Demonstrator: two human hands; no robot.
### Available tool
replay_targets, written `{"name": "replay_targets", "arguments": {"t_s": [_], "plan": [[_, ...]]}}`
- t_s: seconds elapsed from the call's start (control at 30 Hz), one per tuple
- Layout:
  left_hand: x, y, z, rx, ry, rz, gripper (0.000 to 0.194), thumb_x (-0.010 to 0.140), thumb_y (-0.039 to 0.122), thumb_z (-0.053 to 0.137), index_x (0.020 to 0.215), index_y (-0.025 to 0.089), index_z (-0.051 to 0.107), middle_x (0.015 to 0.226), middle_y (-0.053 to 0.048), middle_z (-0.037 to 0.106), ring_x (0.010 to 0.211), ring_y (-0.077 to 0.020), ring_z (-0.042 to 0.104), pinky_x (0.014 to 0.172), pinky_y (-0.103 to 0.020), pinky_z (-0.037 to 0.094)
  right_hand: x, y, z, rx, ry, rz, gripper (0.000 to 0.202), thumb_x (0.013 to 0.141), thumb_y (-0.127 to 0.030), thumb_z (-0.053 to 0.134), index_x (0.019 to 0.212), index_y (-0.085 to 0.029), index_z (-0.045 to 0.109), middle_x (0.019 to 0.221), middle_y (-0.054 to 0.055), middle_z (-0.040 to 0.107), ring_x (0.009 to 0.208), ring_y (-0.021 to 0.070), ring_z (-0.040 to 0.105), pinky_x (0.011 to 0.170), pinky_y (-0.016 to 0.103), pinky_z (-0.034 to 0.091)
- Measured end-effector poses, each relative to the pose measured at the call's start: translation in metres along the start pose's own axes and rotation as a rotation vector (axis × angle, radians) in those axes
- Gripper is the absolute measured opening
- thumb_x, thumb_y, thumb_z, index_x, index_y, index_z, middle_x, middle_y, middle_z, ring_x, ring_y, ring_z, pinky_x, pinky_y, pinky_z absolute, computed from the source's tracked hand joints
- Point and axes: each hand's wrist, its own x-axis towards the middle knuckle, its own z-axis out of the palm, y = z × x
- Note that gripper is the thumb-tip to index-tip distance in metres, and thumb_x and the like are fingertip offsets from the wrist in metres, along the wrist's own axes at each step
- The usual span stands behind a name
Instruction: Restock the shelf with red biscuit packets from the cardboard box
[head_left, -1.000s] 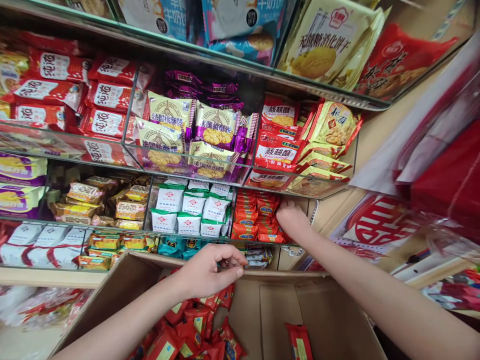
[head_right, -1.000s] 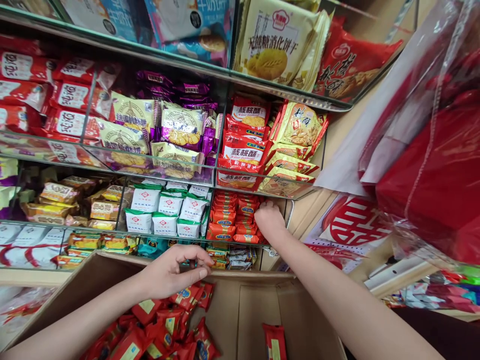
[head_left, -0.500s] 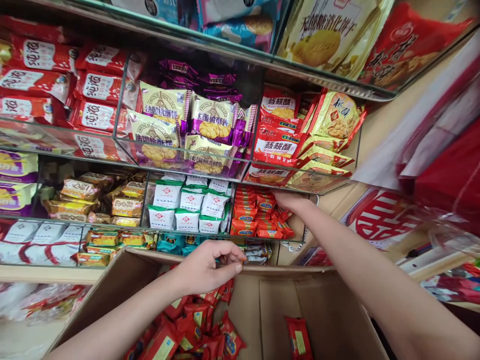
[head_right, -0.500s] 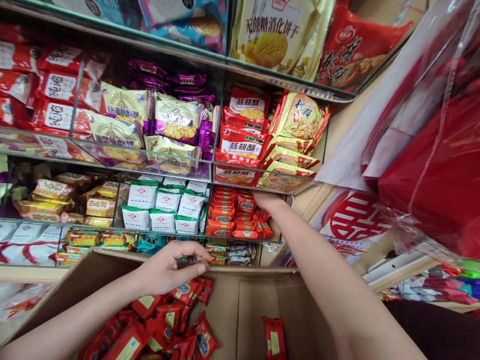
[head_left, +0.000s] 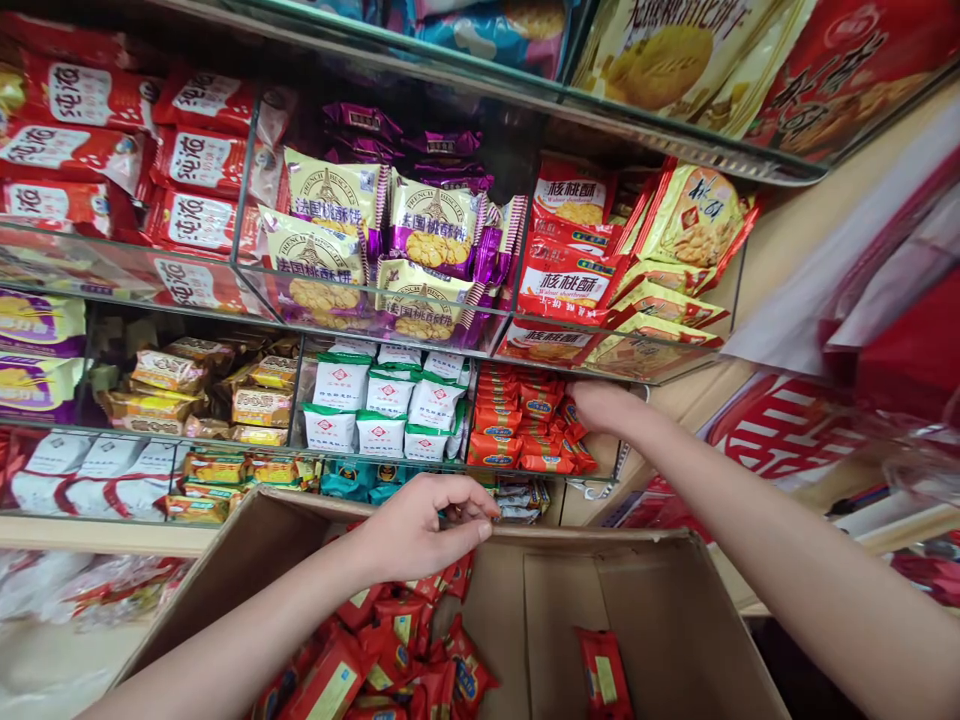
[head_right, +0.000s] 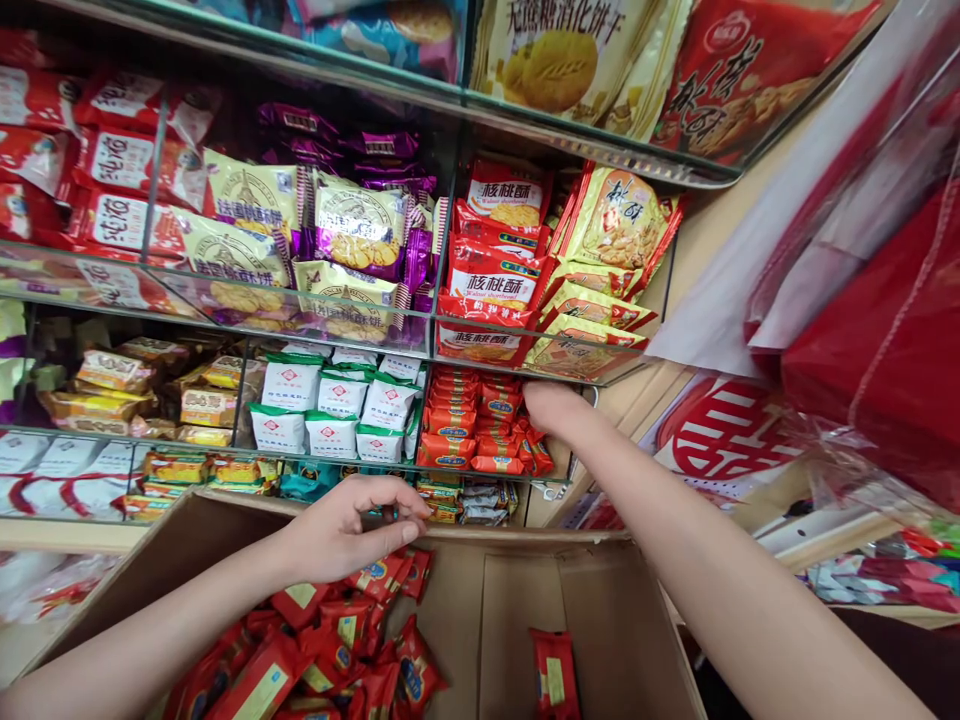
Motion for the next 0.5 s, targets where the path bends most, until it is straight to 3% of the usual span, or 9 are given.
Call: {"name": "replay_targets", "arguments": {"t_s": [0.1,0.2,0.37,0.5], "plan": [[0.0,0.0,0.0,-0.002,-0.006,0.009,0.02,0.079,0.026,0.052,0.088,0.012,0.063,0.075,-0.004,0.064,0.069,-0.0135,0.058,0.064,-0.023,0.047,-0.02,-0.012,0.006,-0.08,-0.028,0.002,0.026,0.074,-0.003,0.047,0.088,-0.008,0.068,0.087,0.018,0.065,0.085,0.0267,0.06,0.071,0.033,0.046],[0.0,0.001,-0.001,0.011,-0.008,0.011,0.019,0.079,0.026,0.051,0.088,0.013,0.063,0.074,-0.004,0.064,0.069,-0.0136,0.058,0.065,-0.024,0.047,-0.029,-0.02,0.012,-0.146,0.048,0.01,0.031,0.079,-0.003,0.038,0.092,-0.004,0.066,0.095,0.023,0.06,0.095,0.0308,0.054,0.074,0.038,0.043],[0.0,0.001,-0.001,0.05,0.001,0.01,0.02,0.079,0.027,0.052,0.088,0.013,0.063,0.076,-0.004,0.065,0.071,-0.014,0.058,0.067,-0.024,0.046,-0.022,-0.022,0.018,-0.192,0.12,0.056,0.035,0.081,-0.002,0.031,0.098,0.003,0.062,0.1,0.027,0.056,0.092,0.0298,0.052,0.07,0.037,0.042],[0.0,0.001,0.0,0.044,0.002,0.005,0.02,0.079,0.027,0.052,0.089,0.013,0.063,0.077,-0.004,0.065,0.069,-0.0136,0.058,0.065,-0.023,0.046,-0.02,-0.024,0.014,-0.192,0.105,0.058,0.031,0.08,-0.003,0.037,0.093,0.0,0.065,0.097,0.025,0.06,0.095,0.0299,0.051,0.075,0.038,0.04]]}}
